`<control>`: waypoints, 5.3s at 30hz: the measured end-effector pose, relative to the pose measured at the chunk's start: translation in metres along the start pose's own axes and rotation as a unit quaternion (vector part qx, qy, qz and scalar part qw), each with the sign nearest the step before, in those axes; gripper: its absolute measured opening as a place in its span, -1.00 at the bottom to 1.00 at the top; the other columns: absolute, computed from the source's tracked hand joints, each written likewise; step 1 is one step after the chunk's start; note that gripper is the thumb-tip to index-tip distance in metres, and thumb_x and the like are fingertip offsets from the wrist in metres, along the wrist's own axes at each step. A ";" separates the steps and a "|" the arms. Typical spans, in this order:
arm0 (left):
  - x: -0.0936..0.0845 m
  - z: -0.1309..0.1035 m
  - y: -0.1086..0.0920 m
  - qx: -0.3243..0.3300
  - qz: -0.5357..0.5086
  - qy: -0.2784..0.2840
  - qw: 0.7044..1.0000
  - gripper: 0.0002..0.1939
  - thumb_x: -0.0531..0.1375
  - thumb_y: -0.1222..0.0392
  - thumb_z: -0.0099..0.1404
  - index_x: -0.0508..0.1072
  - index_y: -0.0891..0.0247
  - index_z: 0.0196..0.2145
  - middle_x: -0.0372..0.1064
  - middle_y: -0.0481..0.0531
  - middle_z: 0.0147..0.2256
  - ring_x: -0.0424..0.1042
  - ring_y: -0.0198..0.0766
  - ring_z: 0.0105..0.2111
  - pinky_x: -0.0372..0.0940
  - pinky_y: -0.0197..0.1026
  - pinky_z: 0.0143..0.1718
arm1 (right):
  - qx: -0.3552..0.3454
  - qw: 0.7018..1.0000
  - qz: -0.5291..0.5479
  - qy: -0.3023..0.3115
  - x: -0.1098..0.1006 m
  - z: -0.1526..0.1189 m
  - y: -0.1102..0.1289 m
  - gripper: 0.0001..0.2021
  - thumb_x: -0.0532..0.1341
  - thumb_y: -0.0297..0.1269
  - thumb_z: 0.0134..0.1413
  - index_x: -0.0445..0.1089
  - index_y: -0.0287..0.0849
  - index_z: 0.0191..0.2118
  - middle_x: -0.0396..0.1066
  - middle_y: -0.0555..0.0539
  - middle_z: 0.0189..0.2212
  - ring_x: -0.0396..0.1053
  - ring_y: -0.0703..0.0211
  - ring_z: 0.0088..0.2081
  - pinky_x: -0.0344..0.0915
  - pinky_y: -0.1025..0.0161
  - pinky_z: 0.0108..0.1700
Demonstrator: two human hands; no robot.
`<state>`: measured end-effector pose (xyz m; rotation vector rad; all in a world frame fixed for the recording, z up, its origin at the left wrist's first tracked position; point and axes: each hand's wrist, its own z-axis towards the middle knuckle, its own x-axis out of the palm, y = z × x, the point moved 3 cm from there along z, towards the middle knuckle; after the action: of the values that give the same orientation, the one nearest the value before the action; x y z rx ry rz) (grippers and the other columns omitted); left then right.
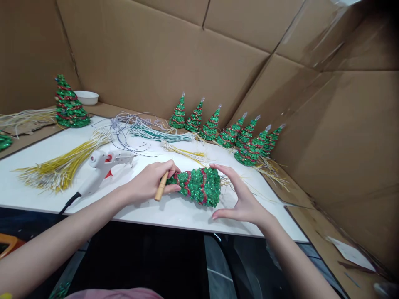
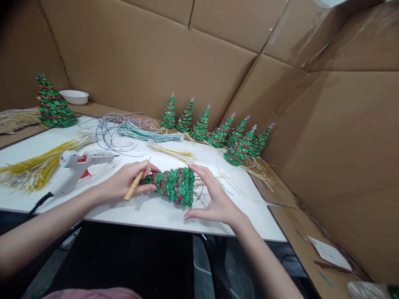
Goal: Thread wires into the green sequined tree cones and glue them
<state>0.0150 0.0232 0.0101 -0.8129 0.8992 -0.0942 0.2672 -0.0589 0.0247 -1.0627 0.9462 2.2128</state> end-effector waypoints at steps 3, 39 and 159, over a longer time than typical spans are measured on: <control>0.001 -0.002 -0.002 0.027 0.037 -0.008 0.999 -0.63 0.25 0.02 0.26 0.09 0.19 -0.40 0.44 0.03 -0.20 0.40 -0.21 -0.26 0.21 -0.22 -0.27 | 0.052 0.998 0.018 0.014 -0.005 0.002 0.001 -0.02 0.39 0.09 -0.09 -0.11 0.05 0.38 0.08 -0.22 0.33 0.10 -0.22 0.32 0.12 -0.21 0.30; 0.003 -0.018 -0.002 0.079 0.028 0.025 0.996 -0.60 0.27 0.02 0.25 0.08 0.18 -0.42 0.47 0.04 -0.22 0.42 -0.24 -0.29 0.18 -0.25 -0.31 | 0.063 0.996 -0.049 0.044 -0.007 -0.013 0.022 0.08 0.36 0.01 -0.02 -0.38 0.04 0.43 -0.32 -0.21 0.45 -0.25 -0.30 0.42 -0.18 -0.40 0.34; 0.007 0.037 -0.079 0.096 -0.239 -0.013 0.966 -0.58 0.05 -0.04 0.42 0.46 0.32 -0.42 0.43 0.07 -0.35 0.40 -0.25 -0.28 0.29 -0.23 -0.19 | 0.093 0.989 0.014 -0.115 0.025 0.006 0.034 -0.63 0.26 -0.17 0.04 0.21 -0.02 -0.04 0.32 -0.14 -0.06 0.32 -0.18 0.05 0.11 -0.30 0.17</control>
<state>0.0661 -0.0128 0.0709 -0.8331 0.6410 -0.5837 0.2271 -0.0721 0.0196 -0.6982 1.0443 2.1642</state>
